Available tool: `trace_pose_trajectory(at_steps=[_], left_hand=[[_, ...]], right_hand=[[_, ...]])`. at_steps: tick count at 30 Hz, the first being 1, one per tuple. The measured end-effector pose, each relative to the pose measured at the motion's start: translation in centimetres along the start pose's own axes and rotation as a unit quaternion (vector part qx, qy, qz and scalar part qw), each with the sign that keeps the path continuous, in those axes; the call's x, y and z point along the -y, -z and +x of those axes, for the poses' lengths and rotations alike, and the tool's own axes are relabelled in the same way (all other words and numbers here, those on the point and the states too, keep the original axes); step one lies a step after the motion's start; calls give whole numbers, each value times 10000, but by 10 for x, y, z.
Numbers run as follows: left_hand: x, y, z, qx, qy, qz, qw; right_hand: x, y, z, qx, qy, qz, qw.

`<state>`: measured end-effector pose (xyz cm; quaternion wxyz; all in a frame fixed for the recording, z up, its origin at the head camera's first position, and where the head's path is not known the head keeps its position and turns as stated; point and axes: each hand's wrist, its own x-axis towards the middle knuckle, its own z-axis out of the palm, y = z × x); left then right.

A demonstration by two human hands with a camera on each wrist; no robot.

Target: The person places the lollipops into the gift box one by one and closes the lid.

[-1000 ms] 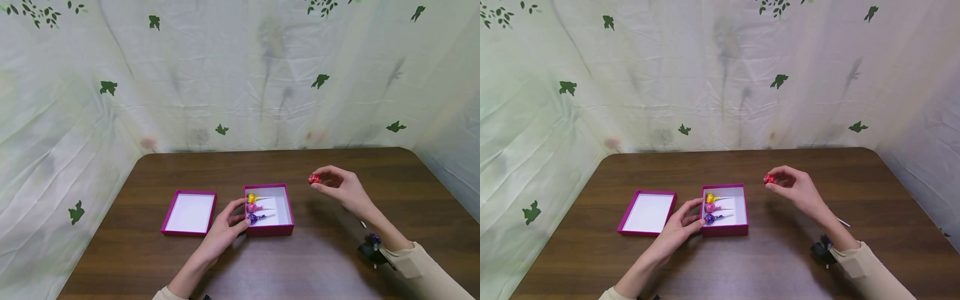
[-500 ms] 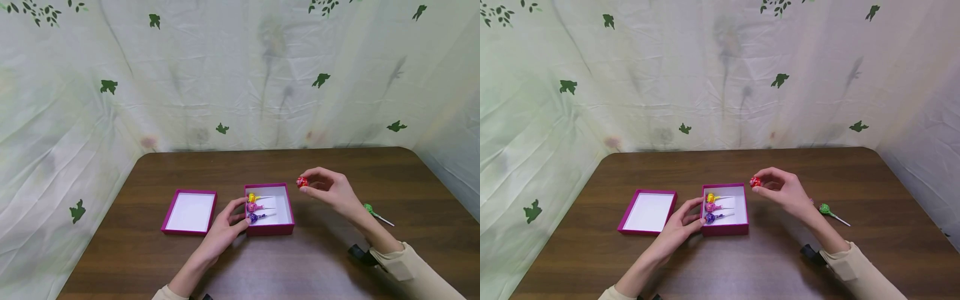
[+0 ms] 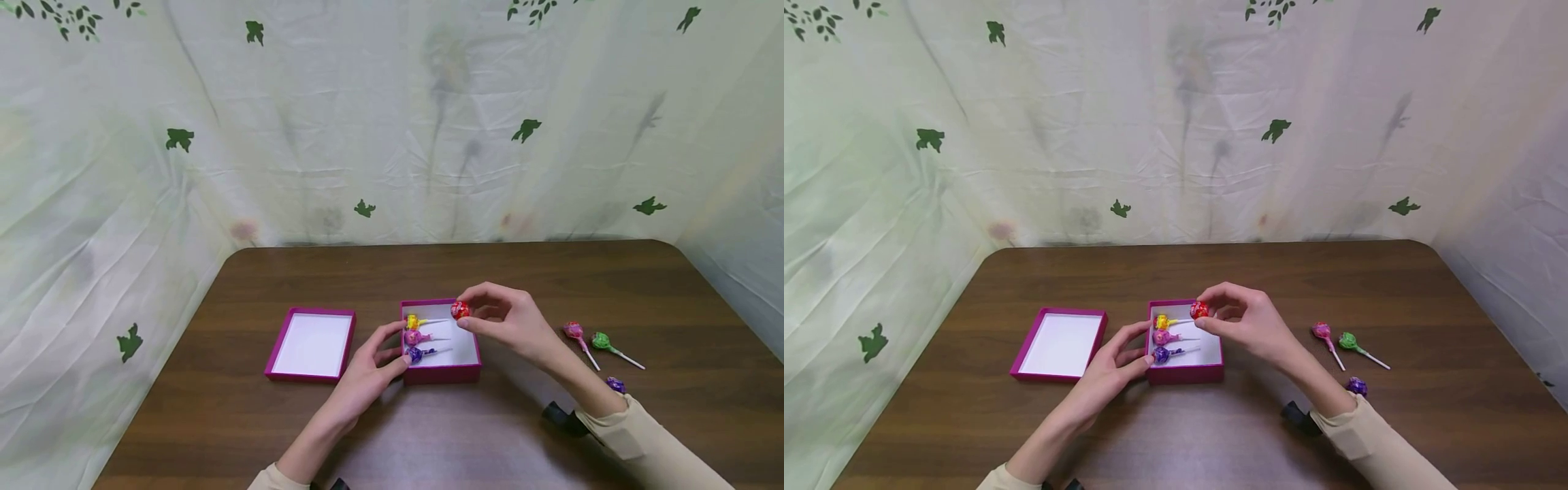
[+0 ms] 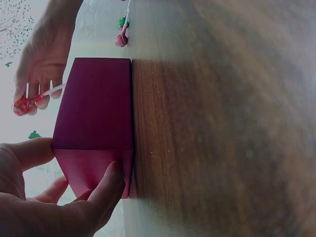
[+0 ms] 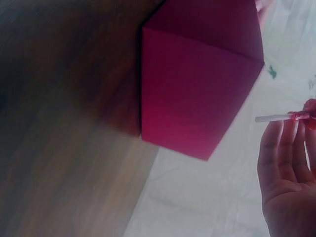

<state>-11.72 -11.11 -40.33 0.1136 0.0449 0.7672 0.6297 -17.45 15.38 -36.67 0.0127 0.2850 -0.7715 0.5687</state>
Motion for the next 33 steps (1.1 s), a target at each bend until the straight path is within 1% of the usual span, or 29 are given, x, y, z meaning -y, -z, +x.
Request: trace_pose_trajectory(at_steps=[7, 11, 16, 24, 29, 33], left_hand=[[-3, -1, 0, 8, -10, 12, 10000], [-2, -1, 1, 25, -27, -13, 10000], [-2, 0, 1, 43, -66, -74, 9999], [-1, 0, 0, 76, -164, -122, 9998], [-1, 0, -1, 97, -177, -132, 9997], [-2, 0, -1, 84, -169, -138, 9997]], right_hand=[[1, -16, 5, 523, 30, -395, 9978], [-1, -22, 10, 865, 127, -780, 9931], [-2, -28, 18, 1480, 225, -1108, 9825], [-1, -41, 29, 2192, -58, -1686, 9610], [-3, -47, 34, 2487, -267, -1712, 9530], [-5, -51, 39, 2737, -279, -1693, 9464]])
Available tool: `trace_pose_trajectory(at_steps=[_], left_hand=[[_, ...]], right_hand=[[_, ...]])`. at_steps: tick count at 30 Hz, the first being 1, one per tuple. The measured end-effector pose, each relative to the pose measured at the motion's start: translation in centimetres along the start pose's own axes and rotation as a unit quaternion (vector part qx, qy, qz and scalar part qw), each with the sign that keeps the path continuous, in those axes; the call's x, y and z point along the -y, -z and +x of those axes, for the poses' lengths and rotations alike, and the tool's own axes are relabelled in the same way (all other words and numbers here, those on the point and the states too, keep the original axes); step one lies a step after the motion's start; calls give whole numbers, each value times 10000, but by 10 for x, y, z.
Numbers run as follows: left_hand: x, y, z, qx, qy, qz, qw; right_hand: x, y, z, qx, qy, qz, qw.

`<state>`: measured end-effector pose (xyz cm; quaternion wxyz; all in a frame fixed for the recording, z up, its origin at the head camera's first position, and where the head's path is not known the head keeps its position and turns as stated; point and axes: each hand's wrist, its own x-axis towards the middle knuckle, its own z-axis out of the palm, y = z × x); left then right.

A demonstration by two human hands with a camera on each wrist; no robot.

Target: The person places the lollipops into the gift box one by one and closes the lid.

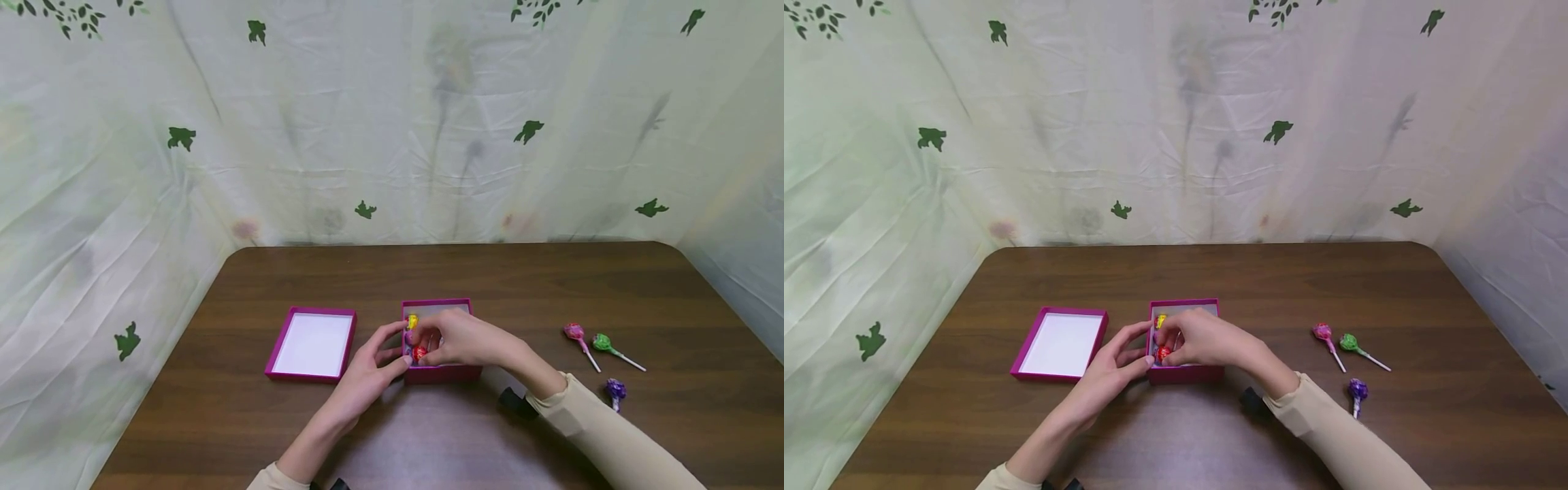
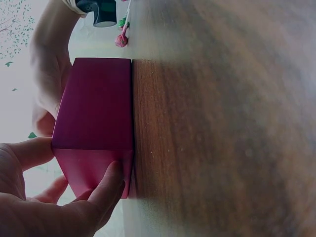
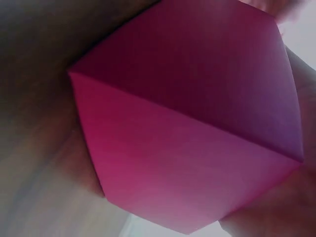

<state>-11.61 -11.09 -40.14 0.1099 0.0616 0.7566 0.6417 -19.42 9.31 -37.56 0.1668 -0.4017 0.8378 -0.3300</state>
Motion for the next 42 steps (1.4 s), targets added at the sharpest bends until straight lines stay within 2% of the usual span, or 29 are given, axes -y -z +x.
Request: trace_pose_trajectory(at_steps=[8, 13, 22, 31, 37, 42], left_hand=[[1, 0, 0, -9, -20, 28, 10000], [3, 0, 1, -5, -42, -3, 10000], [3, -1, 1, -45, -19, 14, 10000], [3, -1, 1, -10, -25, -6, 10000], [3, -1, 2, 7, -19, -2, 10000], [3, -1, 2, 7, -34, -31, 10000]], right_hand=[[-2, -1, 8, 373, 81, -138, 9992], [-1, -5, 9, 273, 182, -463, 9984], [-1, -10, 8, 151, 202, -730, 9970], [-1, -10, 6, 52, -50, -894, 9960], [-1, -9, 5, 10, -148, -765, 9970], [-1, -5, 4, -30, -278, -267, 9993]])
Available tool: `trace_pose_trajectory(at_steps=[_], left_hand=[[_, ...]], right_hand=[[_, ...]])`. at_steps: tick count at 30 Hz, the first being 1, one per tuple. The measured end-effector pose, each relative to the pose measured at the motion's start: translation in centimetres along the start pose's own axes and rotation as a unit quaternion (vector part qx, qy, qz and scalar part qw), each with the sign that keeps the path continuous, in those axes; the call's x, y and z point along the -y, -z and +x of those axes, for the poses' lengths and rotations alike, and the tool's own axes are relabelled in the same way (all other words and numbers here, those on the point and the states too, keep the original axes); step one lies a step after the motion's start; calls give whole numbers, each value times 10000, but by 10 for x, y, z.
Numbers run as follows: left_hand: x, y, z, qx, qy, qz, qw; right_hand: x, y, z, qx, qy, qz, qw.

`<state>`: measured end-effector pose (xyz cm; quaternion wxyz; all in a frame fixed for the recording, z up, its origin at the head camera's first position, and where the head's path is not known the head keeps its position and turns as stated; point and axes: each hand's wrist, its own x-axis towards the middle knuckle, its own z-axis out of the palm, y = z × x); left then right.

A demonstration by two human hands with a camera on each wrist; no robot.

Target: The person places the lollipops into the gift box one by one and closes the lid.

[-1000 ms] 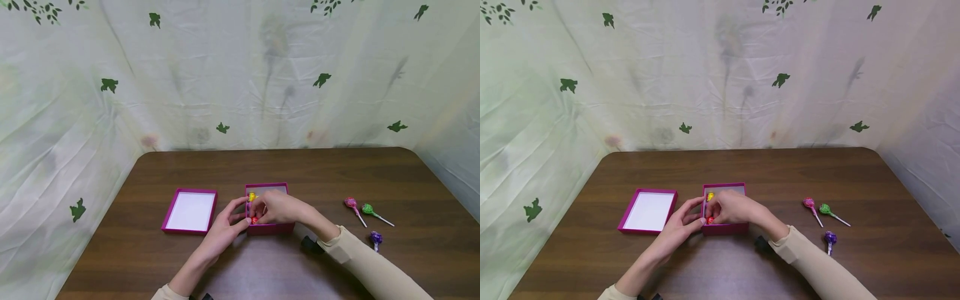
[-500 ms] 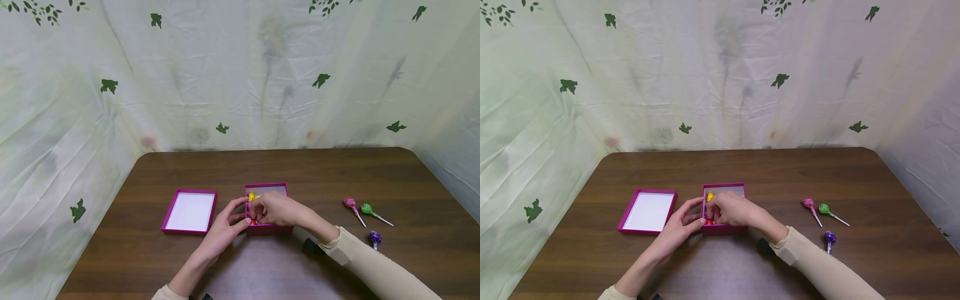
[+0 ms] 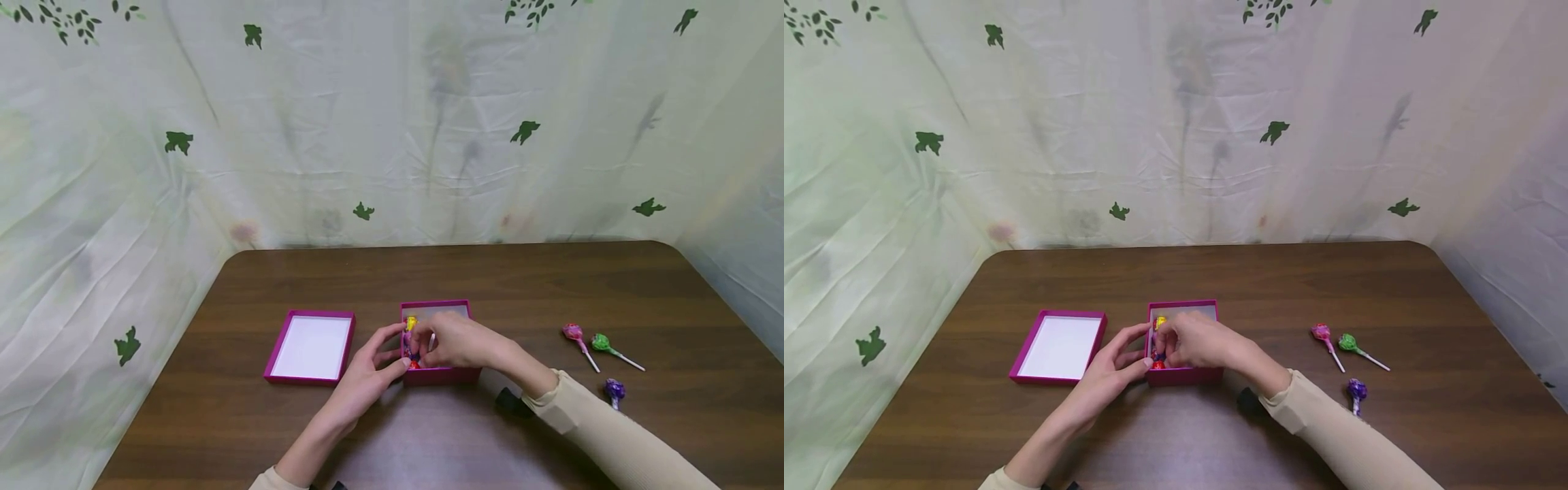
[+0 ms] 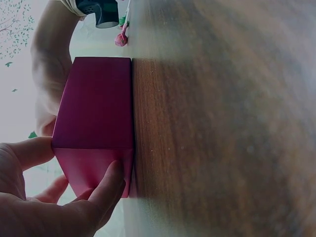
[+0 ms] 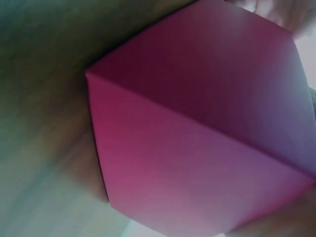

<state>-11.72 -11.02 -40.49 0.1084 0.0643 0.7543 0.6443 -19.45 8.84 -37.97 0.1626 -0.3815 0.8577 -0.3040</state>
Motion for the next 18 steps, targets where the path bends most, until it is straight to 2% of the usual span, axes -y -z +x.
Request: trace_pose_trajectory(at_steps=[6, 12, 18], left_hand=[[0, 0, 0, 5, 40, -6, 10000], [-1, -1, 0, -22, 81, 62, 9999], [-2, -2, 0, -77, 184, 120, 9997]], right_hand=[[1, 9, -4, -182, 8, 686, 9975], [5, 23, -20, -890, 133, 702, 9935], [5, 34, -43, -1266, 54, 807, 9887]])
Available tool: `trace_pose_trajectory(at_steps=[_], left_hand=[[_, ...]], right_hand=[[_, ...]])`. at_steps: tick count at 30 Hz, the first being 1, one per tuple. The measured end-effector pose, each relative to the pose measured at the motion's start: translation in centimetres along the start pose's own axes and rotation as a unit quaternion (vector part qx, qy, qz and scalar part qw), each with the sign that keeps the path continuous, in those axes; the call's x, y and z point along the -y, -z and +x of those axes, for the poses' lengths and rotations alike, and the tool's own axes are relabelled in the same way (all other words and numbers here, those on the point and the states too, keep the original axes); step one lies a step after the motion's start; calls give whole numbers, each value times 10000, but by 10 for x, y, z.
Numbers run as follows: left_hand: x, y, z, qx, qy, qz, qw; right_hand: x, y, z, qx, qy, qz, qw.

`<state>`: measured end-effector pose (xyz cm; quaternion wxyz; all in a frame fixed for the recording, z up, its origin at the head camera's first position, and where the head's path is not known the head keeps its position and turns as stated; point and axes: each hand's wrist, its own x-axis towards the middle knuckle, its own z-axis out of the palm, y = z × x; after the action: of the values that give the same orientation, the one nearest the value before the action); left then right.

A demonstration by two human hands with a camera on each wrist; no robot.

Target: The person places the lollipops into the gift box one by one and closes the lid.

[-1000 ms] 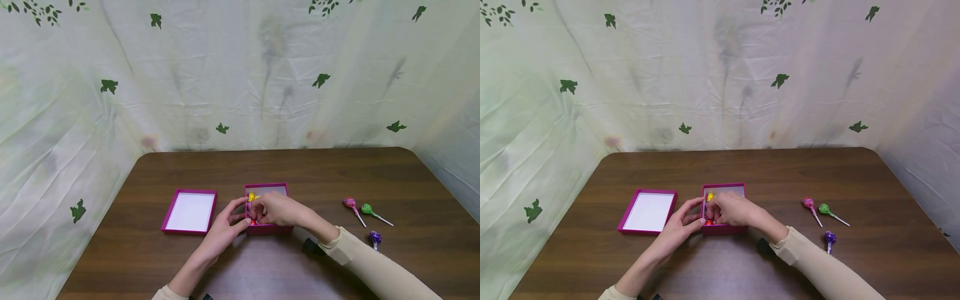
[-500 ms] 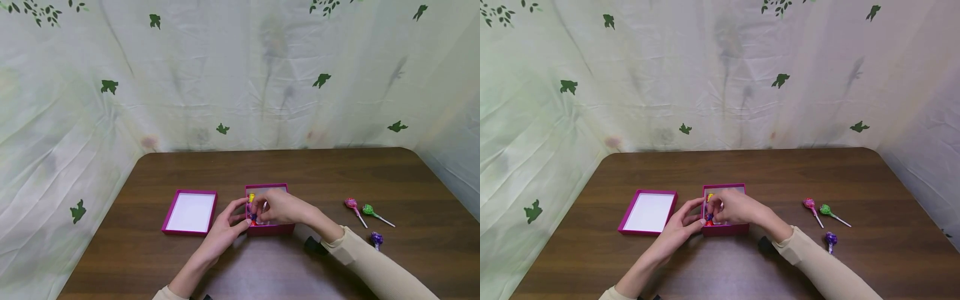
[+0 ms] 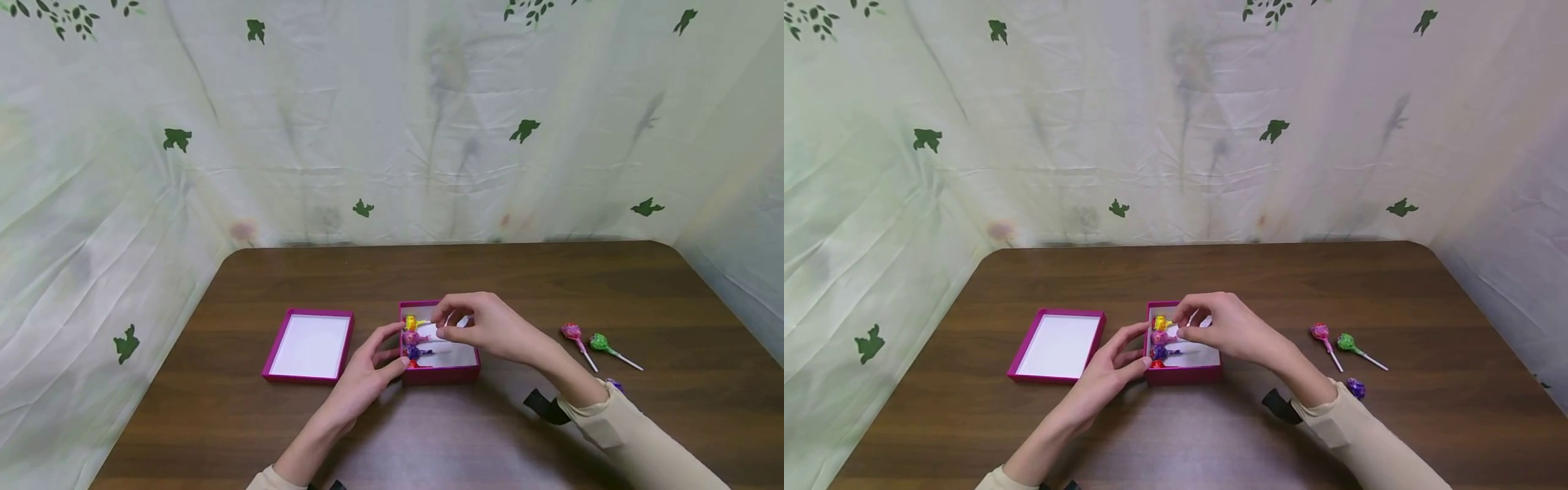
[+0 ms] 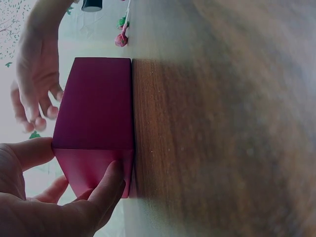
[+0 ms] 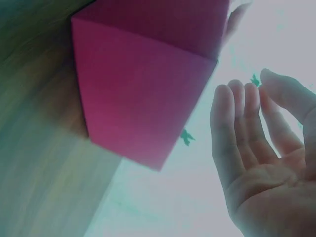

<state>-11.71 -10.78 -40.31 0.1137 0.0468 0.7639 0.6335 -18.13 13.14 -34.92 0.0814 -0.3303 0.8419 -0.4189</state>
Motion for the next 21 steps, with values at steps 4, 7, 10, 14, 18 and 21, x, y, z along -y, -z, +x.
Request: trace_pose_trajectory(at_steps=[4, 7, 10, 14, 18, 21], left_hand=[[0, 1, 0, -2, 35, 41, 10000], [1, 1, 0, -7, 40, 66, 10000], [2, 1, 0, 2, 59, 79, 10000], [2, 1, 0, 9, 72, 81, 9999], [1, 2, 0, 9, 26, 66, 10000], [1, 2, 1, 11, 23, 53, 10000]], right_hand=[[-3, 11, -15, -274, -178, 203, 9993], [-6, 20, -27, -542, -399, 180, 9976], [-11, 30, -39, -778, -614, 190, 9949], [-18, 44, -56, -1029, -833, 202, 9910], [-24, 56, -69, -1249, -1007, -42, 9870], [-27, 61, -77, -1368, -1160, -170, 9836]])
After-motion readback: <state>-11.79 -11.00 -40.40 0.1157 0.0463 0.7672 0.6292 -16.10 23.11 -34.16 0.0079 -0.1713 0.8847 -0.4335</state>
